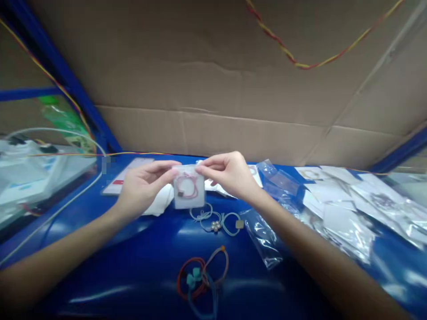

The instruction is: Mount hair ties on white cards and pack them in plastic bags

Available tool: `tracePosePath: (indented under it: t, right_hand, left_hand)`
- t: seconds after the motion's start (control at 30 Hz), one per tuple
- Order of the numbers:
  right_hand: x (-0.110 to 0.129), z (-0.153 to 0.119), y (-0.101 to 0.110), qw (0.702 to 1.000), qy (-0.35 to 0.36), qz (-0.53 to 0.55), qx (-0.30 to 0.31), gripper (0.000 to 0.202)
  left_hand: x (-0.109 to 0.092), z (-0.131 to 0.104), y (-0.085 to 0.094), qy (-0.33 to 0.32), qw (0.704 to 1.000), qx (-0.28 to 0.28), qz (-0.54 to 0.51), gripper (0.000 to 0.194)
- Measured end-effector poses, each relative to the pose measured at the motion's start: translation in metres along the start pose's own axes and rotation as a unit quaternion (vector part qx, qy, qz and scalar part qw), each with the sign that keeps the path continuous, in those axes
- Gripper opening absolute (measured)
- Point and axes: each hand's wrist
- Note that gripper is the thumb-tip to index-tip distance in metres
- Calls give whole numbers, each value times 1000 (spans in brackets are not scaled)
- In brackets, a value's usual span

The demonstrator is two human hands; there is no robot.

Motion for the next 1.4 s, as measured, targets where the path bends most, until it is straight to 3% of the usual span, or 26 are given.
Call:
tracePosePath:
  t: [0.13, 0.37, 0.6, 1.07, 1.4]
  right_hand:
    - [0, 1, 1, 1000, -7, 14, 11, 30]
    - [2, 2, 3, 994, 79, -72, -13, 27]
    - [-5, 0, -7, 996, -45, 64, 49, 28]
    - [-1, 0, -7, 994, -96, 57, 14, 32]
    - [-2, 3, -6, 981, -158, 103, 37, 33]
  left_hand:
    - [0, 1, 0, 26, 999, 17, -33, 28]
    - [8, 6, 4, 5, 1000, 13, -4, 21]
    - [5, 2, 0, 100, 992, 36, -64, 30]
    - [2, -1, -3, 99, 992, 44, -64, 30]
    - [8, -1, -4, 121, 984, 82, -105, 27]
Point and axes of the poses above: each hand's wrist, its own z-axis towards the middle knuckle, its own y-axis out of the back of the hand, x = y × z, and after that the axes turned 13 degrees about -x, right-handed
